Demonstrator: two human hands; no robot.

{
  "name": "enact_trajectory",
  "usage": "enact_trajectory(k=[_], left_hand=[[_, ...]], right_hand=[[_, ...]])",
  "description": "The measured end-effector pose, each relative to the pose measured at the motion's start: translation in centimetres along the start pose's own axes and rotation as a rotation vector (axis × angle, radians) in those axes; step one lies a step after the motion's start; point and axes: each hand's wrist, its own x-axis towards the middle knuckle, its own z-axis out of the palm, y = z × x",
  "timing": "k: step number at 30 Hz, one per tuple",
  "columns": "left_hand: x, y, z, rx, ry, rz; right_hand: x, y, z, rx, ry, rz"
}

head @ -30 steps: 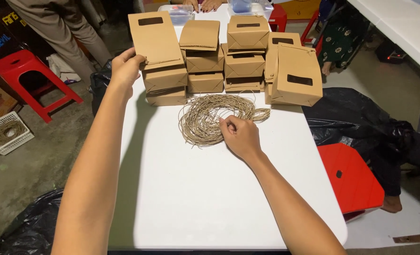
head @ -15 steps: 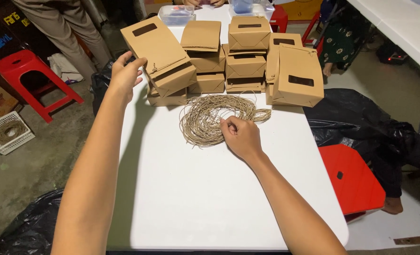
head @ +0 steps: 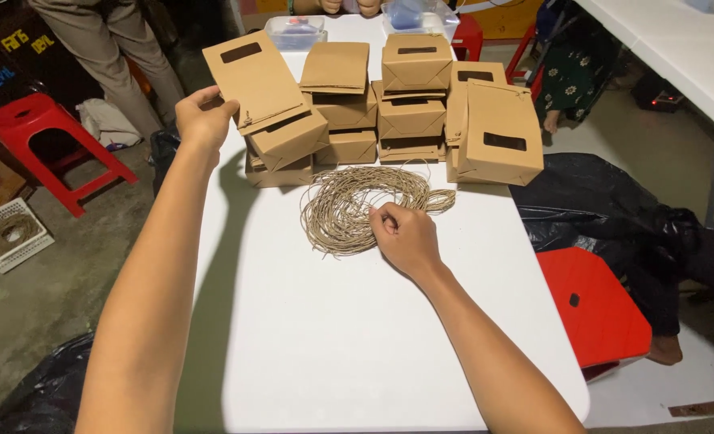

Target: Assembling paper bags by threading twine through pre-punched holes and tying knots to create handles.

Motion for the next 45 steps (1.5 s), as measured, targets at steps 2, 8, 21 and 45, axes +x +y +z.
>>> enact_trajectory(k=[2,8,21,45], left_hand=[[1.0,-0.4,0.5,0.012,0.009,0.006],[0.0,2.1,1.1,0.067,0.046,-0.023],[2.7,0.5,0.6,-0.211,0.292,-0.103],[-24.8,-3.5,-1.0,0.278,-0.536,0.846]], right_hand=[[-0.1,-0.2,-0.1,-0.006,0.001,0.006],[-0.2,-0.5,-0.3,-0.022,-0.006,0.013],[0.1,-0.2,0.0,0.001,0.04,-0.167],[-0.6,-2.9,0.1,-0.186,-0.153,-0.583]])
